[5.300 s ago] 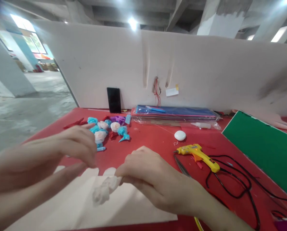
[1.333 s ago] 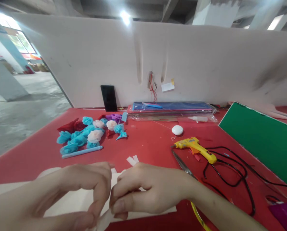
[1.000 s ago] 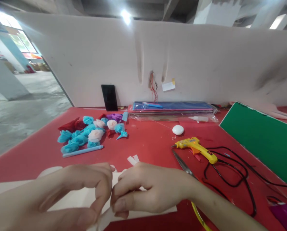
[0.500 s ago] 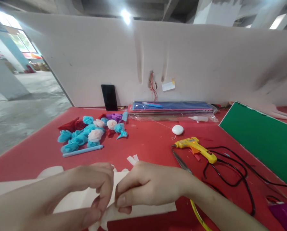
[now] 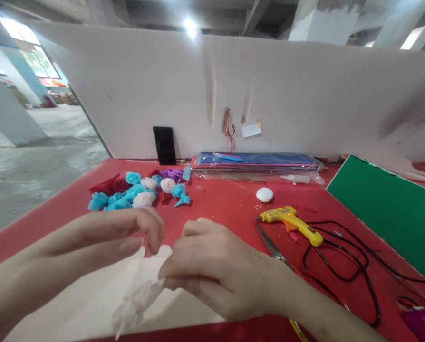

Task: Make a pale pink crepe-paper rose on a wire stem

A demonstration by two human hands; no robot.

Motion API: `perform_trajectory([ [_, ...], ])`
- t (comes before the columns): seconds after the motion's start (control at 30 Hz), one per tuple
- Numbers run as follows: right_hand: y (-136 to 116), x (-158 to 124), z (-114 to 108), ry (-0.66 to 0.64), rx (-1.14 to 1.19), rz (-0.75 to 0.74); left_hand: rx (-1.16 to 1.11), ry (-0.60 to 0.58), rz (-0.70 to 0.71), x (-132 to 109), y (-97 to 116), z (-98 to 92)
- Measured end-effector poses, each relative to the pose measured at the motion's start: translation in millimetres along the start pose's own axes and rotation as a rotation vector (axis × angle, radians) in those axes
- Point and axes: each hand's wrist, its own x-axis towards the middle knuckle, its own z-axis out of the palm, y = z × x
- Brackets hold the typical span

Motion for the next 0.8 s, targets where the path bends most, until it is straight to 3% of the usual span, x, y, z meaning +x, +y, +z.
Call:
perform_trajectory([
  [0.17,10,2,1,0.172,-0.126,-0.163,-0.067,-0.012,-0.054,1,4,3.4],
  [0.33,12,-2,1,0.345,-0.58,-0.264,0.012,-0.09,0.031,0,0,4.7],
  [0.43,9,-5,0,0.373,-0.731,-0.284,-0.038,-0.133,0.049,-2,1,6.4],
  [0.63,4,-8,2,0.381,-0.747,-0.263,-0.179,-0.129,0.083,-5,4,12.1],
  [0.8,6,-7,4,0.376,-0.724,-0.297,-0.325,-0.196,0.071,-1,5,12.6],
])
